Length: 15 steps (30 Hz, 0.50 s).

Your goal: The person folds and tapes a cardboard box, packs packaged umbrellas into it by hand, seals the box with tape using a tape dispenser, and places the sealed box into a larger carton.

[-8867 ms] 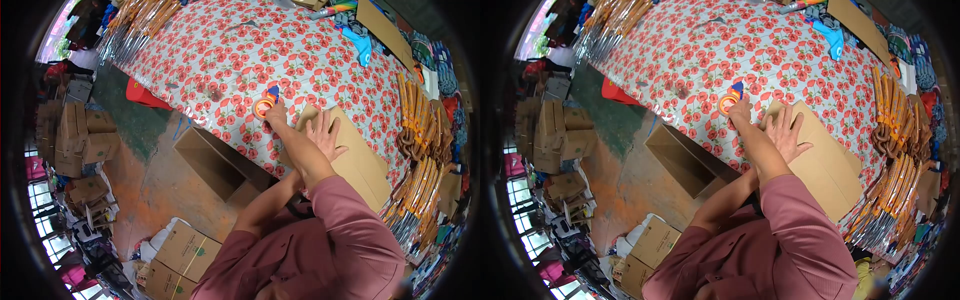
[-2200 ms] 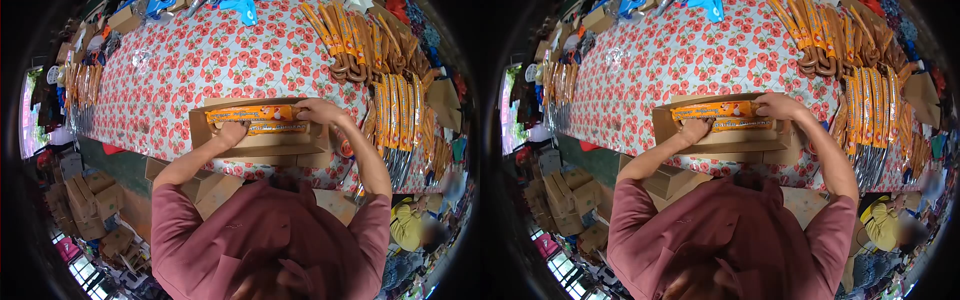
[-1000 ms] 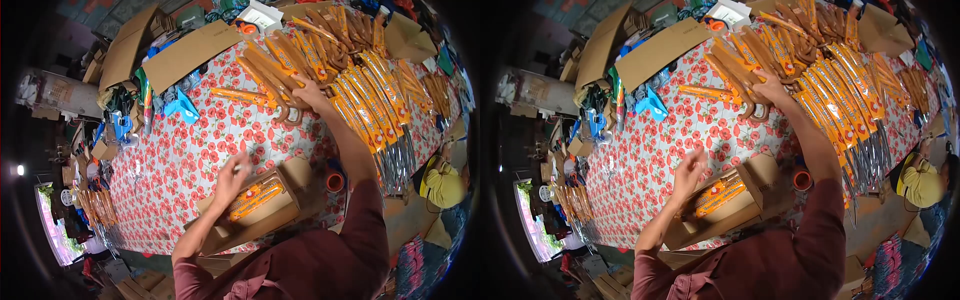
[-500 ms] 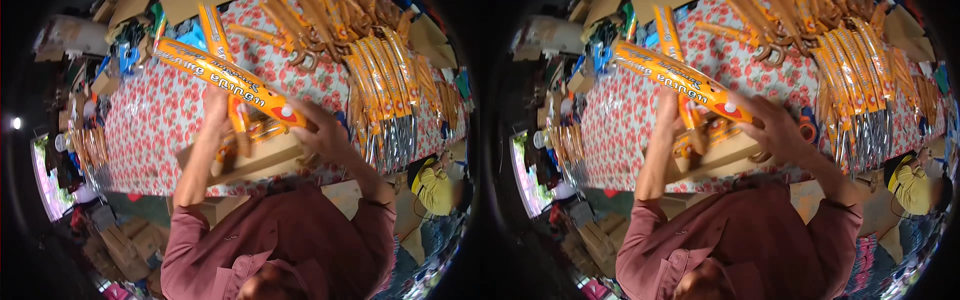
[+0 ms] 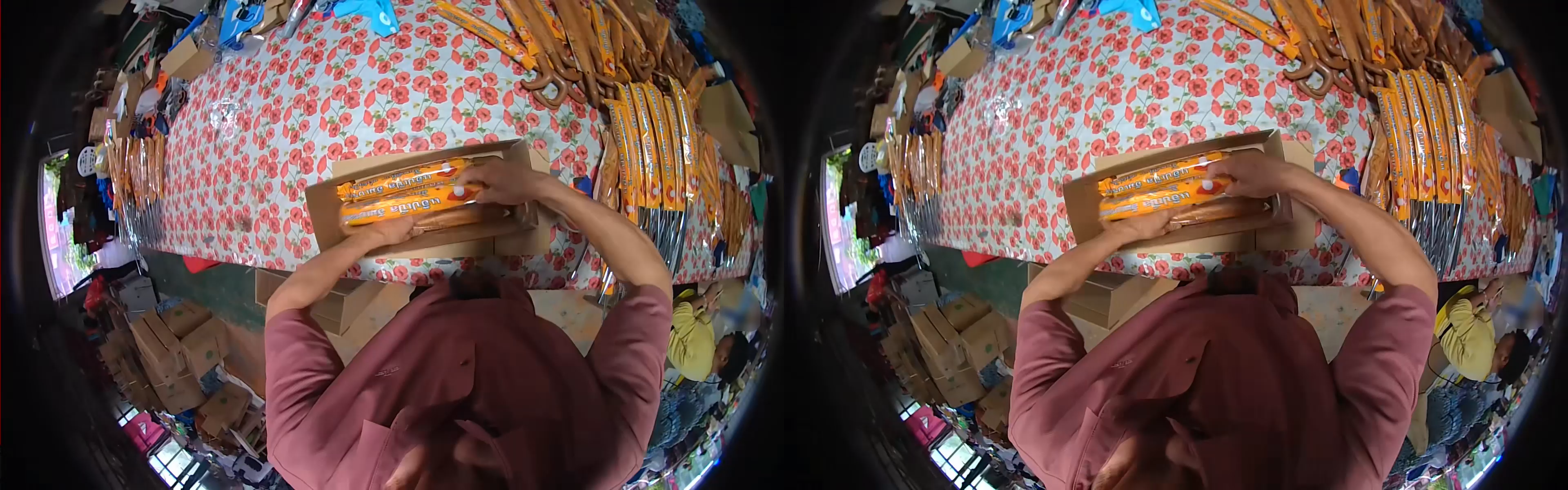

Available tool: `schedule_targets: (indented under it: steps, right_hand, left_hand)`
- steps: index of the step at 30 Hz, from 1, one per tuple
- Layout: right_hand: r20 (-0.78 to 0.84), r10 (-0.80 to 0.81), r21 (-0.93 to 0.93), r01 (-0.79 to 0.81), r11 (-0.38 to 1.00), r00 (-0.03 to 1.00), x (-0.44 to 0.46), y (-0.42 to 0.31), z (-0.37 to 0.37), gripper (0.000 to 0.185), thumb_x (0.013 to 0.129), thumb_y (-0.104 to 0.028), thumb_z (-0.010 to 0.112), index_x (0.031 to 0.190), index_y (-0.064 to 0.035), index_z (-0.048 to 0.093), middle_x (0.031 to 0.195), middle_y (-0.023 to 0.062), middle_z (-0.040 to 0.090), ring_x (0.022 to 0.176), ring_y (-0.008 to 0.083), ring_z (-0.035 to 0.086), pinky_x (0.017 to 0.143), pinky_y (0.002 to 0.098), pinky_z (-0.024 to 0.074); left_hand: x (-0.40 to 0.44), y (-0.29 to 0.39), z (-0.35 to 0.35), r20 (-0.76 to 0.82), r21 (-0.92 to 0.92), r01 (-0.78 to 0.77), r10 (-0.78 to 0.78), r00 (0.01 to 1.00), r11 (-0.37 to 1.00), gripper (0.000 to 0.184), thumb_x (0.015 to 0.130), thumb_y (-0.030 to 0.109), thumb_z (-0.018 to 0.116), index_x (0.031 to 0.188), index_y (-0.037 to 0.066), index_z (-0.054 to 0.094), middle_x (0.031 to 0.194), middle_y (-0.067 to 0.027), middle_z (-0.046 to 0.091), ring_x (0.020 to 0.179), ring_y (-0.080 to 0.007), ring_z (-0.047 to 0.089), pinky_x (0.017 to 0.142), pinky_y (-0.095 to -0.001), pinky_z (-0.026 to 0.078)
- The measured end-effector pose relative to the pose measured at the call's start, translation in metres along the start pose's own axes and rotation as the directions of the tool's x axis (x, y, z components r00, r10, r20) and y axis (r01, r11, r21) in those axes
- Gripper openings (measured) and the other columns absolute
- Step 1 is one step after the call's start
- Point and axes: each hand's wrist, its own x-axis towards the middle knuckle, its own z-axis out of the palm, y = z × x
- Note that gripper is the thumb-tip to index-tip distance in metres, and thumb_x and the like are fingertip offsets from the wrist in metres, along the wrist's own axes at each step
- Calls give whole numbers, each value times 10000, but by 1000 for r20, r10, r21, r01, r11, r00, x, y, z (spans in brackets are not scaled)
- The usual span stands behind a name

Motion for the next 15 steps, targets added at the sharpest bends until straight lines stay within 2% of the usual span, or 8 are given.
schedule_targets:
  steps: [2,5,6,7,9,10,14,15]
  right_hand:
    - [60,111,-15,-110,994,992,7,0,11,343,924,-226,646,1232,-75,622,1098,125,688,1024,287,666,911,403,493]
    - [66,283,52,-287,957,957,2,-17,29,311,924,-188,609,1211,-70,594,1049,153,667,1017,325,658,843,448,502]
    - [-51,190,-34,-192,981,980,8,7,52,302,929,-174,591,1214,-74,576,1123,153,632,1078,337,630,839,471,512]
    - [-168,93,-141,-117,983,981,13,30,74,295,935,-161,573,1217,-78,558,1198,152,597,1138,350,603,836,494,521]
    - [-192,133,-412,-203,888,972,19,36,100,309,941,-167,559,1241,-91,559,1284,144,541,1190,366,568,849,521,526]
    - [-204,152,-536,-240,809,967,19,33,108,317,944,-169,552,1253,-98,560,1327,140,513,1217,373,550,855,535,529]
    - [-316,107,-750,-317,580,943,-4,20,105,382,904,-175,594,1281,-114,604,1280,161,570,1161,363,589,877,544,532]
    - [-215,241,-711,-321,625,946,-11,19,105,351,897,-180,599,1237,-102,636,1227,157,609,1126,356,613,871,538,539]
  left_hand:
    - [7,16,-10,191,201,133,-172,966,971,634,935,162,587,1534,175,381,1152,-228,654,1011,-350,660,819,-492,529]
    - [-19,19,-12,142,359,-17,-37,989,933,570,948,178,598,1496,172,443,1187,-161,664,1044,-344,659,822,-476,551]
    - [-24,28,-25,138,385,-58,5,990,921,553,947,189,607,1481,167,464,1200,-154,662,1055,-344,657,826,-474,552]
    - [-31,73,-62,214,382,120,-214,953,916,524,902,224,658,1405,142,532,1181,-149,647,1059,-340,651,818,-462,560]
    - [-35,67,-63,-114,449,43,10,993,892,416,890,210,647,1287,104,587,1063,-137,644,1013,-316,666,764,-440,566]
    - [-36,65,-62,-269,486,16,133,954,874,366,883,204,641,1228,84,615,1003,-131,643,989,-304,673,738,-429,569]
    - [-4,24,-41,-151,595,47,55,987,802,282,843,140,639,1115,68,628,975,-110,636,880,-283,684,673,-388,577]
    - [-3,23,-35,-146,642,62,41,988,764,223,826,116,632,1044,75,639,947,-98,639,805,-284,685,639,-382,576]
